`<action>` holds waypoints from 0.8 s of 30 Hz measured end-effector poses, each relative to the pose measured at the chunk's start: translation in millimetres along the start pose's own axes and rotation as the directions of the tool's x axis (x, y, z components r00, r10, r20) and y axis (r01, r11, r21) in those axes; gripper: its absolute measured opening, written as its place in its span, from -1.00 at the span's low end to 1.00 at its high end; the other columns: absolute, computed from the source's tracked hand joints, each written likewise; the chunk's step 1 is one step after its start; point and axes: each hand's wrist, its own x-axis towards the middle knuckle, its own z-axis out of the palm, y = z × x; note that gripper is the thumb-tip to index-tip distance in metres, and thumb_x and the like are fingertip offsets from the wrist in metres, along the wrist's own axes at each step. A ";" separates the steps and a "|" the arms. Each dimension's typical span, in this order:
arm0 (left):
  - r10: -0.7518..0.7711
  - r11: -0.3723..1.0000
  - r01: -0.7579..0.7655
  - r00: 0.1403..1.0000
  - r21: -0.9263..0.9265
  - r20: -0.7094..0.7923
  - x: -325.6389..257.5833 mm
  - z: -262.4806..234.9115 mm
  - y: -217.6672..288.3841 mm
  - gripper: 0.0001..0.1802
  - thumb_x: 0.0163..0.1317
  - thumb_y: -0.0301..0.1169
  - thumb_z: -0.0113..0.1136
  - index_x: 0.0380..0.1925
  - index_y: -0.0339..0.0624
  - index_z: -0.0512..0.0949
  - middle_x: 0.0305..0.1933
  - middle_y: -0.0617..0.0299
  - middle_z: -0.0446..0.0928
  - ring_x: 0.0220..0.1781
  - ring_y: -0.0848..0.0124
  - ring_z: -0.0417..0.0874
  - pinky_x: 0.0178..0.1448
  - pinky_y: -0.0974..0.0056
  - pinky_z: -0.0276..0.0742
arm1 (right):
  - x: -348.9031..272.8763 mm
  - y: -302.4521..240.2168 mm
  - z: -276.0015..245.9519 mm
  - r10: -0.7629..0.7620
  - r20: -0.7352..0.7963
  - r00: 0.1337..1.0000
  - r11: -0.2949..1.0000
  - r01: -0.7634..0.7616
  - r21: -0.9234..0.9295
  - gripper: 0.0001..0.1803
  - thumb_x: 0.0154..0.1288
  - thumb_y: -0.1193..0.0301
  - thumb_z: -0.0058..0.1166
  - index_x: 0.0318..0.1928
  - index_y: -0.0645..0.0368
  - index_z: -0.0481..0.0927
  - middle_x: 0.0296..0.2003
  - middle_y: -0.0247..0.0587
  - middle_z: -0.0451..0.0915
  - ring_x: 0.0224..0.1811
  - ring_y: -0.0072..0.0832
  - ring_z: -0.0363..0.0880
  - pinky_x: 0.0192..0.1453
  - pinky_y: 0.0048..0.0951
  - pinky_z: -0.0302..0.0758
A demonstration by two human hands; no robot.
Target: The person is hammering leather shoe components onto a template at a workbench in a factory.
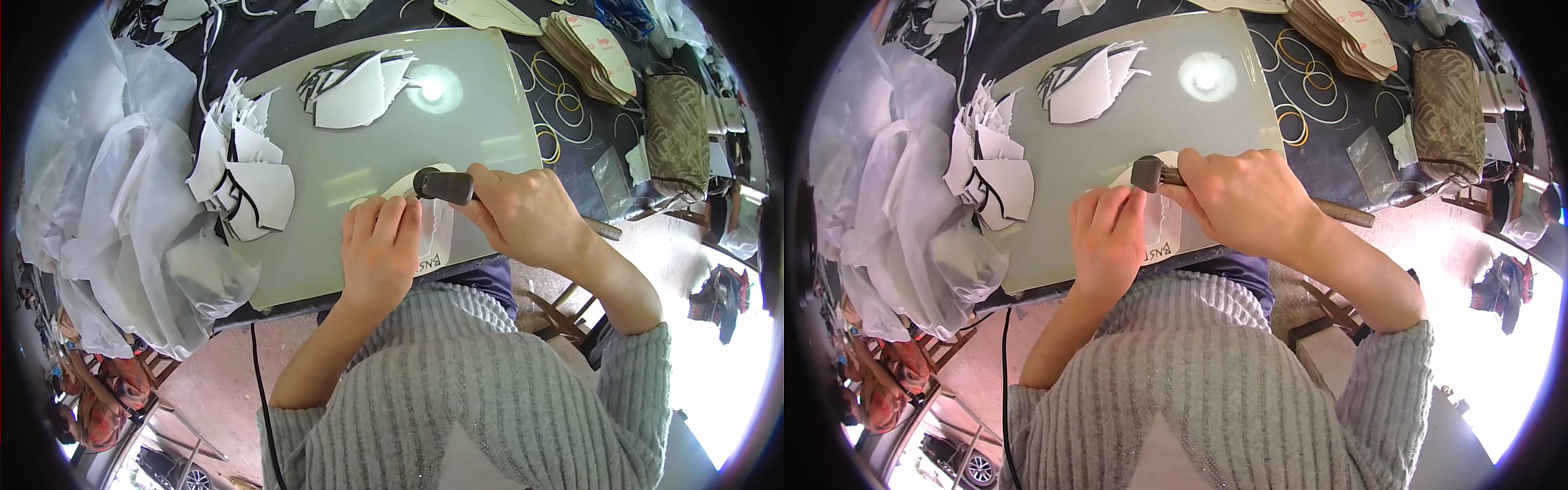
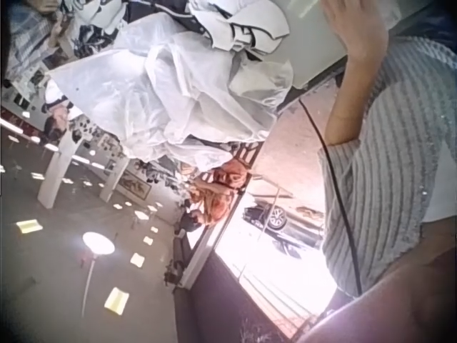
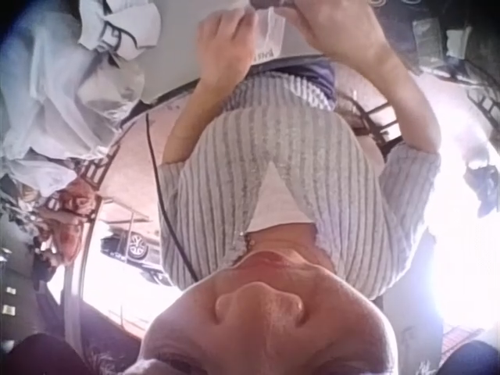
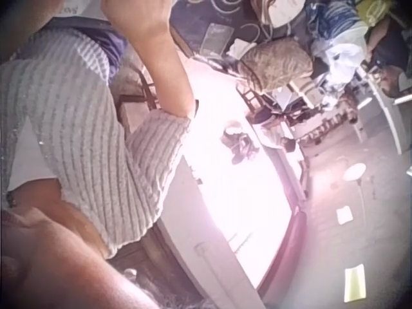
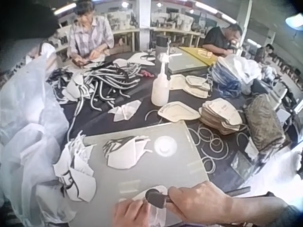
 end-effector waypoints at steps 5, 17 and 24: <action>-0.012 1.000 0.012 1.000 -0.027 0.003 2.1 0.0 1.9 -0.74 0.06 -0.59 0.29 -0.18 -0.27 0.63 -0.14 0.21 0.53 -0.10 0.20 0.56 0.00 0.12 0.45 | -0.6 -3.9 8.5 0.053 0.070 0.996 0.998 -0.050 -0.037 -0.59 0.43 0.11 0.05 -0.43 0.18 0.43 -0.72 -0.21 0.50 -0.69 -0.23 0.56 -0.60 -0.30 0.48; -0.144 0.984 0.139 0.989 -0.113 -0.037 1.8 -1.7 1.0 -0.76 0.08 -0.56 0.29 -0.19 -0.21 0.64 -0.17 0.21 0.54 -0.10 0.19 0.55 -0.01 0.13 0.43 | -8.3 -9.8 15.7 0.142 0.123 0.982 0.990 -0.140 -0.018 -0.65 0.42 0.21 0.07 -0.37 0.22 0.39 -0.70 -0.13 0.50 -0.67 -0.12 0.56 -0.58 -0.20 0.48; -0.080 0.990 0.074 0.996 -0.123 -0.046 -5.7 -9.8 -7.6 -0.78 0.08 -0.54 0.31 -0.21 -0.17 0.65 -0.22 0.26 0.54 -0.12 0.24 0.56 -0.02 0.18 0.38 | -8.5 -9.4 13.6 0.154 0.134 0.979 0.988 -0.148 -0.051 -0.57 0.45 0.07 0.01 -0.39 0.19 0.40 -0.66 -0.15 0.55 -0.64 -0.14 0.61 -0.57 -0.23 0.52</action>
